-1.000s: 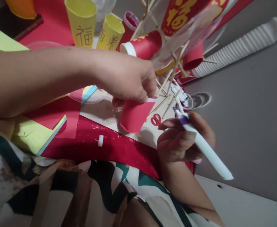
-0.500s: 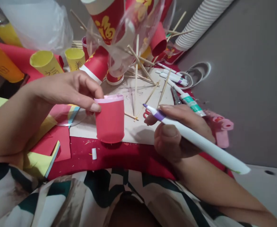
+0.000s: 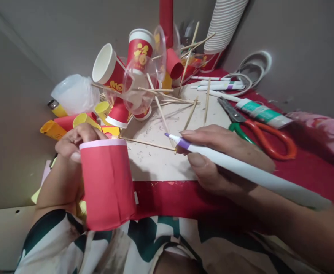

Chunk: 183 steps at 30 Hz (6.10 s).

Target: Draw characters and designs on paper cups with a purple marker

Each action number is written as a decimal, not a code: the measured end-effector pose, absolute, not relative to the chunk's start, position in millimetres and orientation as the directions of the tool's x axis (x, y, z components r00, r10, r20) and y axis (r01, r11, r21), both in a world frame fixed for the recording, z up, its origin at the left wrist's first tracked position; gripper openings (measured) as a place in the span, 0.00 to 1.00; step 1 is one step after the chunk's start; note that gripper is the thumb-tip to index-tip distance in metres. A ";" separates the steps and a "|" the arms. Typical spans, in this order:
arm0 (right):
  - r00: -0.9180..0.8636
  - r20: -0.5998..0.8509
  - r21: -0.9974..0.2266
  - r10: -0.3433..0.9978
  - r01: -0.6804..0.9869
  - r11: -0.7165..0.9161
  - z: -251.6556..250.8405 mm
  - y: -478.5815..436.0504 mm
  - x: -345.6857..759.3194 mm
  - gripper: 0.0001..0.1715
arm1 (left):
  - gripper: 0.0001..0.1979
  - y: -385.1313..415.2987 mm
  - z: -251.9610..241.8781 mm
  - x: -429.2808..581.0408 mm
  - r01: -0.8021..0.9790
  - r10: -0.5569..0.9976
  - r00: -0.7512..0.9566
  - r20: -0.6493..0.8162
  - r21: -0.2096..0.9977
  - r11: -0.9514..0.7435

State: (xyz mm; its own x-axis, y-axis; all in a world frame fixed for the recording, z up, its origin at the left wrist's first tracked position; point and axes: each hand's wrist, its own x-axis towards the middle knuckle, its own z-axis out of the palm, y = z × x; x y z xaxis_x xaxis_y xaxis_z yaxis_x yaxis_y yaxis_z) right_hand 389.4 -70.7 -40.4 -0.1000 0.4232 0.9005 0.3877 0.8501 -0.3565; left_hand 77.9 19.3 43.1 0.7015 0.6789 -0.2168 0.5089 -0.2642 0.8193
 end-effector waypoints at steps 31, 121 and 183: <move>-0.185 0.757 -0.598 0.627 0.191 0.779 -63.1 -101.6 345.6 0.12 | 0.18 -14.8 18.8 134.2 0.495 0.456 0.830 -0.321 0.801 -0.337; -0.431 0.604 -0.483 0.671 0.472 0.738 -54.9 -105.5 346.9 0.09 | 0.11 -16.3 10.0 140.1 0.495 0.522 0.808 -0.273 0.795 -0.351; -0.439 0.615 -0.435 0.655 0.504 0.746 -51.3 -106.3 346.8 0.09 | 0.15 -18.0 14.2 142.9 0.569 0.568 0.771 -0.287 0.710 -0.414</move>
State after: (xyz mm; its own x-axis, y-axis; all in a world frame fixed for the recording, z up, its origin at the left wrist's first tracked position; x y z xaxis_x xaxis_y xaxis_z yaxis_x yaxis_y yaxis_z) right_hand 346.8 -106.3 -51.3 -0.4387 0.6553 0.6149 0.5043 0.7459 -0.4352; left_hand 142.9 -18.0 14.2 0.7715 0.5680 -0.2867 0.5690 -0.4143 0.7104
